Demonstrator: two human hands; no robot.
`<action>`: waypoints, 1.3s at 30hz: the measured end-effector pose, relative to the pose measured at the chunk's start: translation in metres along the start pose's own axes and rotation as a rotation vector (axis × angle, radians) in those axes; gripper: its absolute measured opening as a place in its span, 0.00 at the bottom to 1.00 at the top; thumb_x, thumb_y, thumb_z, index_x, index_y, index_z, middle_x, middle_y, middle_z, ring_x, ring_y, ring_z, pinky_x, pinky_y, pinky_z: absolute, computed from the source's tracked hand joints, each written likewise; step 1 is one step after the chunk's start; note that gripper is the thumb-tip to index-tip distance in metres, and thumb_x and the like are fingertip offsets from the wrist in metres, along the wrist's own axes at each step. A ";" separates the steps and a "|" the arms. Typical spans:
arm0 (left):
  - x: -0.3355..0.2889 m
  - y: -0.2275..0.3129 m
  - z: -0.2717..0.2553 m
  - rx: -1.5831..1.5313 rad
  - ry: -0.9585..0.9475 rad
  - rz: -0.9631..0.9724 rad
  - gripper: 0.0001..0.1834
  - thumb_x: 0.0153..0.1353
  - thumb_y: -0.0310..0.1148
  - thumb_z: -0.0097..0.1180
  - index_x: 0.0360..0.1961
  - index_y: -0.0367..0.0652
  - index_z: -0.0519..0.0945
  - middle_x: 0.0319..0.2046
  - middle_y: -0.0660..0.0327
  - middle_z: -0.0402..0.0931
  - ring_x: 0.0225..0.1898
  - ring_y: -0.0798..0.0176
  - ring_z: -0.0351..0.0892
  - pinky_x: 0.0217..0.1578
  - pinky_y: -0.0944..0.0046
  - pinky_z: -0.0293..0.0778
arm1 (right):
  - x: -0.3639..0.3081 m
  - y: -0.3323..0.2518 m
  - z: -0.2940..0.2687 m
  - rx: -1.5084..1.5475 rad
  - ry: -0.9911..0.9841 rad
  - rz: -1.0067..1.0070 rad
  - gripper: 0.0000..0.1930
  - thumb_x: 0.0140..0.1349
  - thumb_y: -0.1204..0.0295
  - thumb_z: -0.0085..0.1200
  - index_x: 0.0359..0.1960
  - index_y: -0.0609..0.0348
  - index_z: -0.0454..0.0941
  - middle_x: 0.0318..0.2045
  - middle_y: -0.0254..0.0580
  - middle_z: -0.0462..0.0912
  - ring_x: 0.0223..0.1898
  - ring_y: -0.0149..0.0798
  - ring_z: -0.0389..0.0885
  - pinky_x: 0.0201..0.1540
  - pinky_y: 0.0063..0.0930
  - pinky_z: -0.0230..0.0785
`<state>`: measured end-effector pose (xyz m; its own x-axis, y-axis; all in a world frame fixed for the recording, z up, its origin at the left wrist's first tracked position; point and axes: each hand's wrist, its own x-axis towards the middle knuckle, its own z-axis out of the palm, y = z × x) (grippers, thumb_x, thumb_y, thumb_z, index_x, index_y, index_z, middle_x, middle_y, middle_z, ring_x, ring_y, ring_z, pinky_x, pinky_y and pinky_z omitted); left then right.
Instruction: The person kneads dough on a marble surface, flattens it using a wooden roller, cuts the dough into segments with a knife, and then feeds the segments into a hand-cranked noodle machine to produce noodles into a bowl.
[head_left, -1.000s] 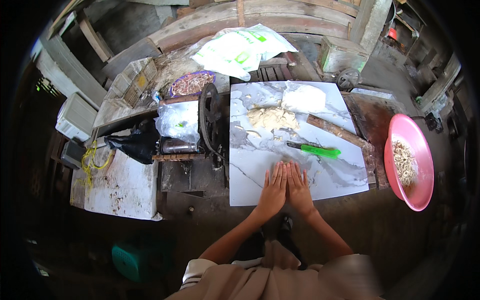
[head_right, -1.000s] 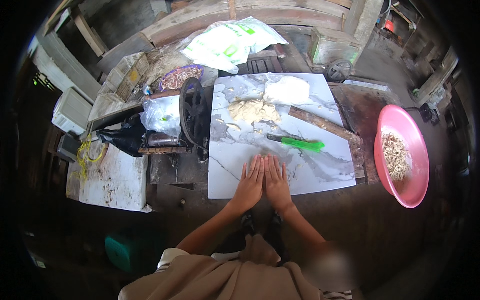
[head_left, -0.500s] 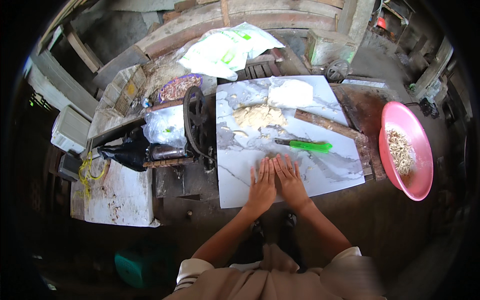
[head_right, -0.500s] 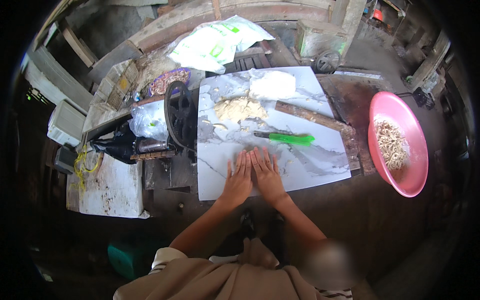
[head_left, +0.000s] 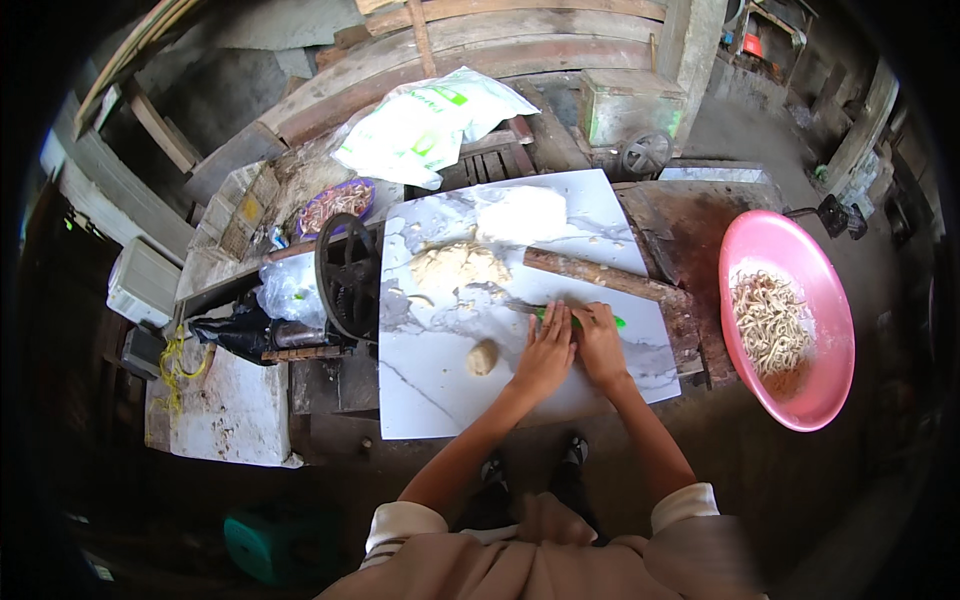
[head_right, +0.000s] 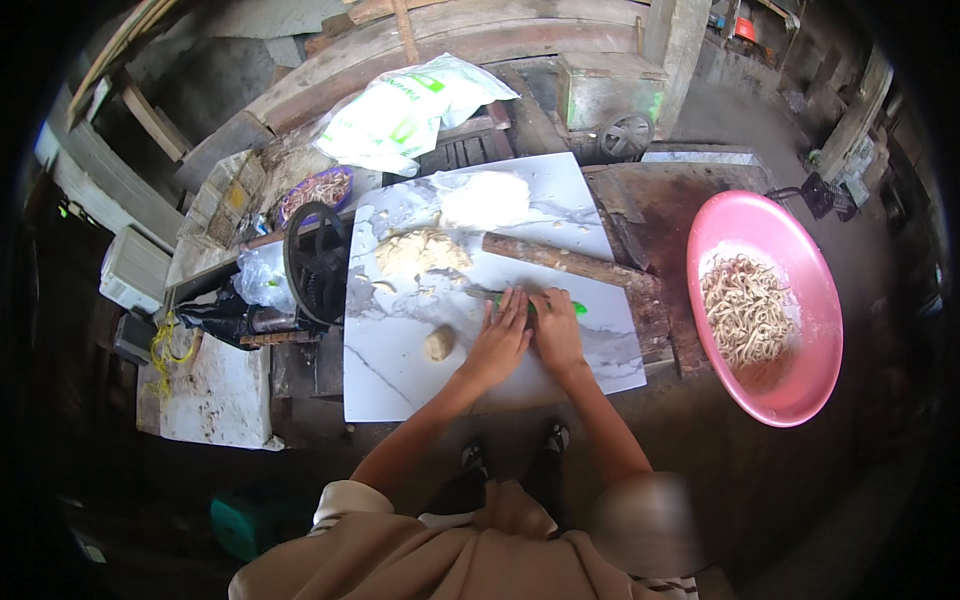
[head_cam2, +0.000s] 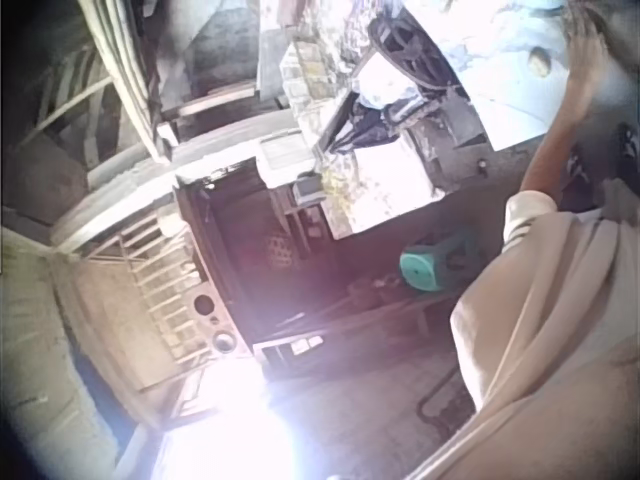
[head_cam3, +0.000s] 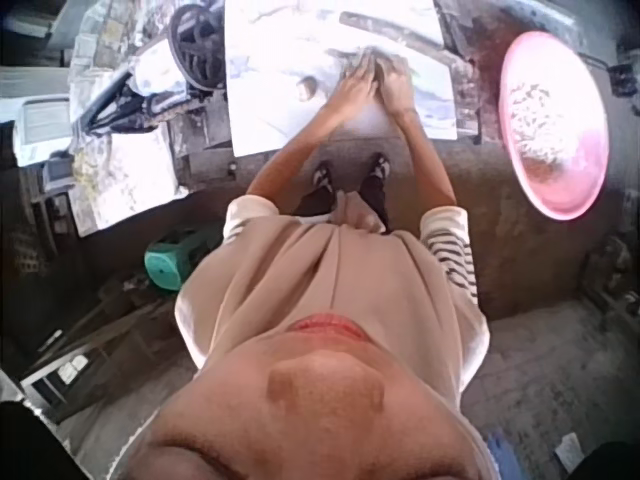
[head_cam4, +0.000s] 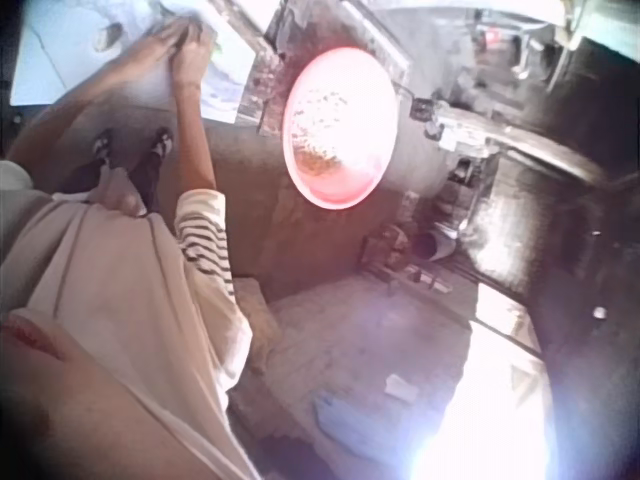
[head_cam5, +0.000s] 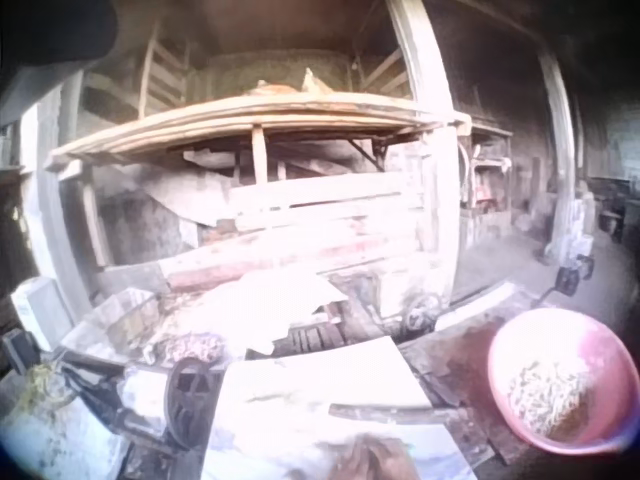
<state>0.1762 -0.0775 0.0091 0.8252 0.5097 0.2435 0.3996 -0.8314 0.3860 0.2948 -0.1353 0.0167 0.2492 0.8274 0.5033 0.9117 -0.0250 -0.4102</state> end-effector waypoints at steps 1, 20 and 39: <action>0.008 0.009 0.007 -0.014 0.009 0.041 0.31 0.62 0.37 0.42 0.61 0.30 0.53 0.64 0.47 0.48 0.67 0.51 0.42 0.62 0.45 0.42 | -0.004 0.012 -0.011 0.011 0.008 0.050 0.15 0.45 0.82 0.49 0.39 0.65 0.74 0.39 0.48 0.71 0.43 0.49 0.69 0.46 0.39 0.64; 0.111 -0.001 0.002 0.030 0.251 -0.049 0.24 0.54 0.24 0.48 0.55 0.40 0.68 0.57 0.58 0.64 0.62 0.56 0.57 0.62 0.49 0.48 | 0.060 0.079 -0.018 -0.181 -0.113 0.012 0.26 0.46 0.68 0.60 0.49 0.58 0.69 0.44 0.40 0.70 0.49 0.42 0.66 0.46 0.37 0.62; -0.026 -0.062 -0.099 -0.172 0.468 -0.254 0.09 0.59 0.33 0.50 0.28 0.37 0.74 0.23 0.52 0.73 0.28 0.49 0.73 0.31 0.57 0.67 | 0.056 -0.051 -0.065 0.203 -0.519 -0.094 0.24 0.47 0.61 0.61 0.45 0.57 0.73 0.35 0.47 0.78 0.40 0.50 0.76 0.44 0.37 0.68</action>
<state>0.0900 -0.0174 0.0667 0.4304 0.7656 0.4781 0.4593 -0.6417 0.6142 0.2839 -0.1243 0.1154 -0.0698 0.9896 0.1259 0.8284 0.1278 -0.5454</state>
